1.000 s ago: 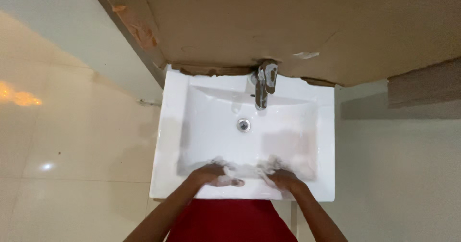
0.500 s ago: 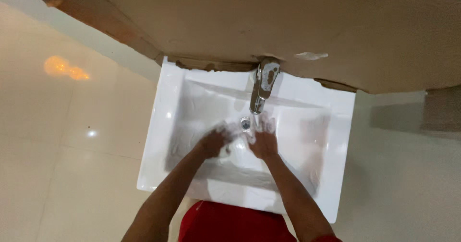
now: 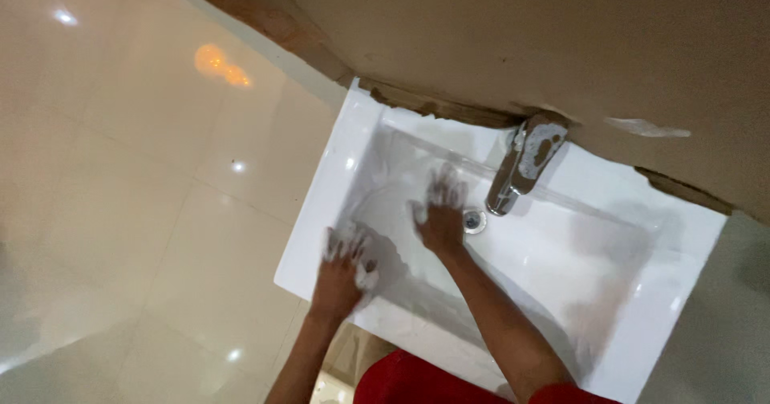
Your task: The person scrubs the sink basin and faucet by hand with soapy foam, rubbing the inner surfaces, edges, and faucet.
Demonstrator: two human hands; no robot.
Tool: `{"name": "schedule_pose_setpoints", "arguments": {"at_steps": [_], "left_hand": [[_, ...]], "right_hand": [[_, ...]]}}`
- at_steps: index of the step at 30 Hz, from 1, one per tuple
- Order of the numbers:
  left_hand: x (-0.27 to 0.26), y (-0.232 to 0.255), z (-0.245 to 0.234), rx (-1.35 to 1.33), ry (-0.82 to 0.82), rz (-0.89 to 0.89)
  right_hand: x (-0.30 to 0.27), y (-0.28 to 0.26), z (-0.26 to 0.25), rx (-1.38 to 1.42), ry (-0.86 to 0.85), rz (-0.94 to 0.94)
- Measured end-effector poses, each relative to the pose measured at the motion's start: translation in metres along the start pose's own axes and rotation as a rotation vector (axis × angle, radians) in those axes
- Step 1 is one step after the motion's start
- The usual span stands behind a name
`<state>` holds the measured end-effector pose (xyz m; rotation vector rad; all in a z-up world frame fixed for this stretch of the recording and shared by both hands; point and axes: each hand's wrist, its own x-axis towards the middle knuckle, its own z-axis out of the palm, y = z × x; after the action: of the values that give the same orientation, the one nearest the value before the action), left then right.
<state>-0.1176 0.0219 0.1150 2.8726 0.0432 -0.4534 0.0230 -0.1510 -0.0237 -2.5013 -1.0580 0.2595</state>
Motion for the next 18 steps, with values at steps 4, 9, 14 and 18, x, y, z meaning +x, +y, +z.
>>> {"name": "schedule_pose_setpoints", "arguments": {"at_steps": [4, 9, 14, 18], "left_hand": [[-0.021, 0.003, 0.021, -0.228, 0.3, -0.003], [-0.031, -0.004, 0.039, -0.353, 0.353, -0.145], [-0.034, -0.009, 0.043, -0.226, 0.352, 0.038], [-0.034, -0.006, 0.038, -0.312, 0.461, 0.042]], "right_hand": [[0.018, 0.016, -0.001, -0.016, -0.038, 0.162], [0.032, 0.031, -0.026, -0.09, -0.017, 0.204], [0.002, -0.019, -0.008, 0.049, -0.057, -0.081], [-0.025, 0.015, -0.029, -0.026, 0.021, -0.084]]}}
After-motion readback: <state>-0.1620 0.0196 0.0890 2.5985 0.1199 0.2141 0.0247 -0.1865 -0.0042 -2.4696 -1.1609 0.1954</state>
